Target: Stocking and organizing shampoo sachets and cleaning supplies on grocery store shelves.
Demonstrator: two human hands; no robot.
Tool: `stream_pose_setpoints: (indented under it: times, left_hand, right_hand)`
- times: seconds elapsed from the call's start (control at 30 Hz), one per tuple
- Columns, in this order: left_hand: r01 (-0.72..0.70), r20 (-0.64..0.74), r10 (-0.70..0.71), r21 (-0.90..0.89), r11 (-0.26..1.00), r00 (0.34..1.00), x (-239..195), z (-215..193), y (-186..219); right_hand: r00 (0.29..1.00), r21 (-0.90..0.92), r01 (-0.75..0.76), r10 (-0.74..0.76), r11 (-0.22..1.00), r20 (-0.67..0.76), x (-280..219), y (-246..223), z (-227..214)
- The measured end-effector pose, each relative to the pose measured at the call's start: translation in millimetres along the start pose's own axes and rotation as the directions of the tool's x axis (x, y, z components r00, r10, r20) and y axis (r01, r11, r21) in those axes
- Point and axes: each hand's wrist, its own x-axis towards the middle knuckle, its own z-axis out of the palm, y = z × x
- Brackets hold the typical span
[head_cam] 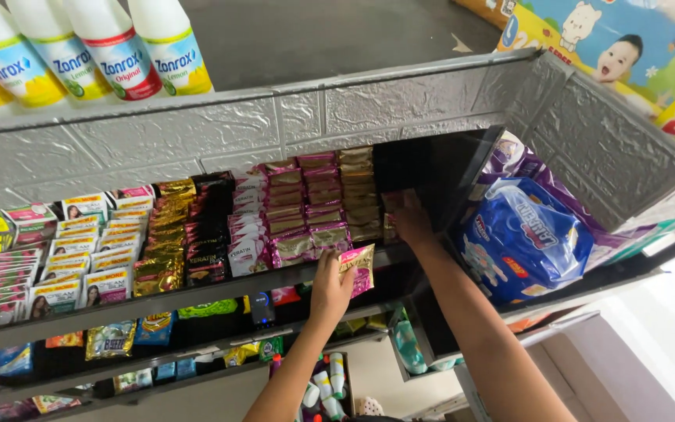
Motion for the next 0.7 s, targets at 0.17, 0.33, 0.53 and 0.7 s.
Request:
stream_pose_setpoints:
  times: [0.17, 0.33, 0.53, 0.7]
  left_hand:
    - [0.11, 0.069, -0.107, -0.037, 0.993, 0.992, 0.1, 6.2, 0.6]
    - [0.129, 0.078, -0.124, -0.056, 0.99, 0.989, 0.6, 6.2, 8.4]
    - [0.184, 0.085, -0.177, -0.091, 0.979, 0.981, 7.1, 12.4, 4.6]
    - [0.037, -0.023, -0.04, -0.108, 0.993, 0.999, 11.1, 33.5, 3.6]
  right_hand:
    - [0.985, 0.021, 0.074, -0.076, 0.997, 0.152, 11.3, 5.5, 23.4]
    - [0.973, 0.004, 0.157, -0.155, 0.988, 0.173, 24.5, 21.3, 45.2]
    - [0.983, 0.164, 0.135, -0.153, 0.977, 0.098, 43.4, 30.7, 42.5]
    - [0.991, 0.219, 0.13, -0.117, 0.967, -0.069, 22.0, 16.1, 11.0]
